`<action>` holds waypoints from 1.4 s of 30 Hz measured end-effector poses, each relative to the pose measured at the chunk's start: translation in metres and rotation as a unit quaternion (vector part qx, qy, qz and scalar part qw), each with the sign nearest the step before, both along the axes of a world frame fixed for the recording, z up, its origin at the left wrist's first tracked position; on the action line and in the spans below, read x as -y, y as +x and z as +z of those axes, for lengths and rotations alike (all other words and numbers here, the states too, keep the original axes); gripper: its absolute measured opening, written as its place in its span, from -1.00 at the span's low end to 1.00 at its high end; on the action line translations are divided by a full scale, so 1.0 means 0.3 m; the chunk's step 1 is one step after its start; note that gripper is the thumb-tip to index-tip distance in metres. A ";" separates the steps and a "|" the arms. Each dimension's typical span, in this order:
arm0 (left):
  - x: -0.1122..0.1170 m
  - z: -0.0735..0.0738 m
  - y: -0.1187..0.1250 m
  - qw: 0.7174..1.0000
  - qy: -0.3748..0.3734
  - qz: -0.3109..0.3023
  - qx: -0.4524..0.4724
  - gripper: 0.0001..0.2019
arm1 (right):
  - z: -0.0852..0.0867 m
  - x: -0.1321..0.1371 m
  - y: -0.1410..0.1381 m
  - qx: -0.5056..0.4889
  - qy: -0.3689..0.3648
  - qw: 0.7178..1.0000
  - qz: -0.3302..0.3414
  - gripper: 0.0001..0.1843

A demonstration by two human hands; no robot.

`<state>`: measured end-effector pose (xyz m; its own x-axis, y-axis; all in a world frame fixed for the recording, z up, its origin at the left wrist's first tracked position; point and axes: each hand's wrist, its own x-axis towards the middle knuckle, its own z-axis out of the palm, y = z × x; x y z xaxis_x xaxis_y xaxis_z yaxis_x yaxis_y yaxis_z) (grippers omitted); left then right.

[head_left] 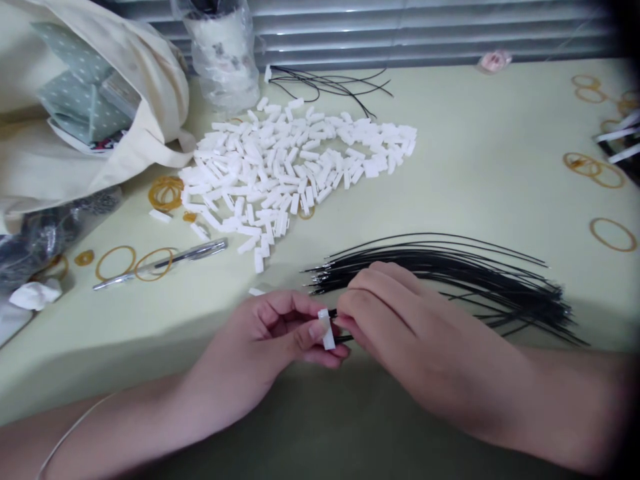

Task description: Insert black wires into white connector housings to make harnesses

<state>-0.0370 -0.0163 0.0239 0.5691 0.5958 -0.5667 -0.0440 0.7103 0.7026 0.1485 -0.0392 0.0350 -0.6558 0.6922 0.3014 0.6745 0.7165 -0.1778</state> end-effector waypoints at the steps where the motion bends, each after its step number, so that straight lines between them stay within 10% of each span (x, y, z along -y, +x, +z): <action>1: -0.001 0.002 -0.001 1.000 0.003 -0.007 -0.002 -0.96 | -0.010 0.003 -0.004 -0.008 0.001 1.000 -0.003 -0.79; 15: 0.023 0.005 0.001 0.995 0.052 -0.059 -0.055 -0.91 | 0.006 -0.070 0.107 0.040 -0.158 0.987 -0.002 -0.85; 27: 0.023 0.010 -0.006 0.995 0.041 -0.042 -0.076 -0.90 | -0.080 -0.147 0.070 -0.060 -0.118 0.991 -0.019 -0.85; 42: 0.009 -0.002 -0.004 0.999 -0.015 0.038 -0.016 -0.91 | 0.045 0.004 0.053 -0.041 -0.121 0.992 -0.004 -0.81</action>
<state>-0.0384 -0.0191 0.0232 0.5043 0.6184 -0.6028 -0.0762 0.7272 0.6822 0.1645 -0.0403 0.0483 -0.6295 0.7563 0.1782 0.6568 0.6404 -0.3981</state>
